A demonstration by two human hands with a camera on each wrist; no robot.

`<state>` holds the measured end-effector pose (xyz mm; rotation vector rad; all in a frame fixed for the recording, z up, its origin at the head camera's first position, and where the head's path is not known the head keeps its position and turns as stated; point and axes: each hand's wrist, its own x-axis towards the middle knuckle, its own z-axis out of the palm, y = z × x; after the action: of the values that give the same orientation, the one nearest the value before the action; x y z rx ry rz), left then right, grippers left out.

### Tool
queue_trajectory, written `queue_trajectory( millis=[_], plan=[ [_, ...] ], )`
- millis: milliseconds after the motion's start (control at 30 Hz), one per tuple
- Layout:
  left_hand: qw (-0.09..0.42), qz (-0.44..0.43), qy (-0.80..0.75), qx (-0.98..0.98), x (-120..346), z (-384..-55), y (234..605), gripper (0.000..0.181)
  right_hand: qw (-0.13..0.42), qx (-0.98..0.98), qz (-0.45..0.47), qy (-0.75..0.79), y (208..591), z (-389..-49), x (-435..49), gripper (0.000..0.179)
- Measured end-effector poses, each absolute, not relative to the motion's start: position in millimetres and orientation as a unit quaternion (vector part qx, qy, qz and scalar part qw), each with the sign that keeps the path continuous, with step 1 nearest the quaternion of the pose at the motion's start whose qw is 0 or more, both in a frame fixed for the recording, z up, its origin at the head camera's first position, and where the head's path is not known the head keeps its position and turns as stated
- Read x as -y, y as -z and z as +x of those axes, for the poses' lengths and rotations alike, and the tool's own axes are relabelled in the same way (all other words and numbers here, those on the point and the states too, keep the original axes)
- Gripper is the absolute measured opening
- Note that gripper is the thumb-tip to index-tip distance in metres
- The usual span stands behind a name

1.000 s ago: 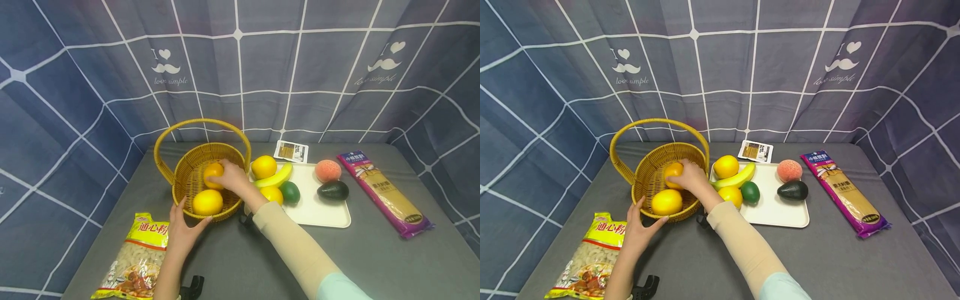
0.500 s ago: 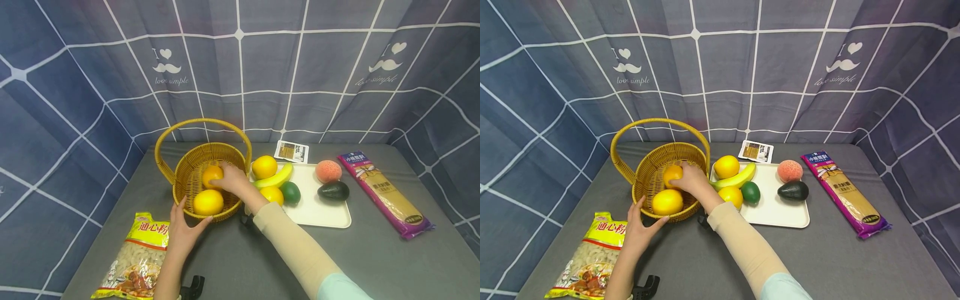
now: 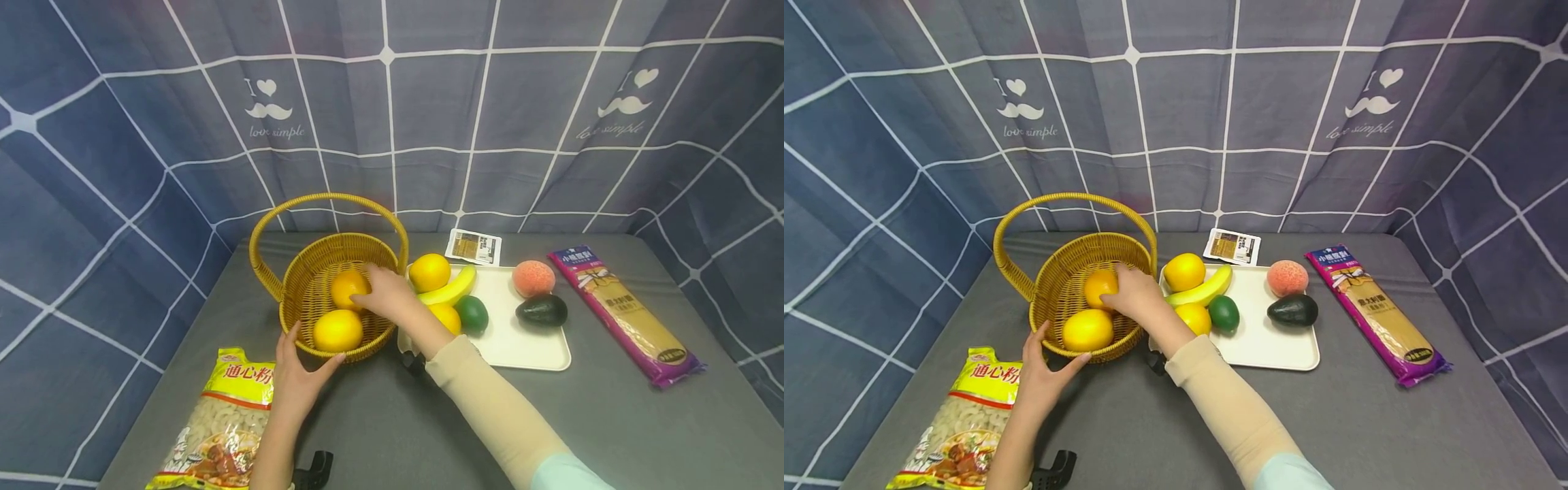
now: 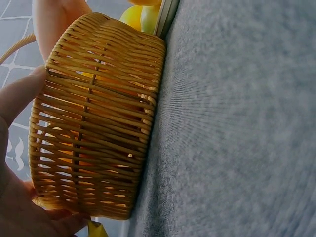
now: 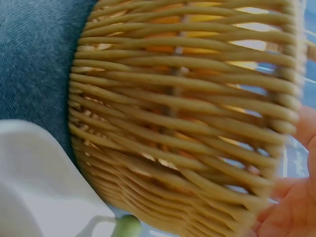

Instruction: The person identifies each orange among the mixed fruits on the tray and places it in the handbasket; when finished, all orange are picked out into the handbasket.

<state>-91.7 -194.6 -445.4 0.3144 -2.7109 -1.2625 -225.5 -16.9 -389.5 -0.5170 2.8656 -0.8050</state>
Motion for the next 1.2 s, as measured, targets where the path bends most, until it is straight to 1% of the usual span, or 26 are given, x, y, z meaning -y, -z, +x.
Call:
queue_trajectory(
  millis=[400,767,1000,1200],
  plan=[
    [0.062,0.111,0.424,0.897,195,-92,445,0.105,0.051,-0.926,-0.181,0.327,366,-207,-16,0.069],
    [0.066,0.107,0.426,0.896,195,-93,446,0.103,0.029,-0.927,-0.148,0.344,338,-198,-56,0.064],
    [0.063,0.108,0.427,0.896,195,-93,445,0.104,0.031,-0.927,-0.112,0.358,331,-204,-80,0.066],
    [0.065,0.106,0.431,0.894,196,-92,447,0.104,0.026,-0.932,-0.077,0.353,343,-224,-102,0.068]
  ],
)
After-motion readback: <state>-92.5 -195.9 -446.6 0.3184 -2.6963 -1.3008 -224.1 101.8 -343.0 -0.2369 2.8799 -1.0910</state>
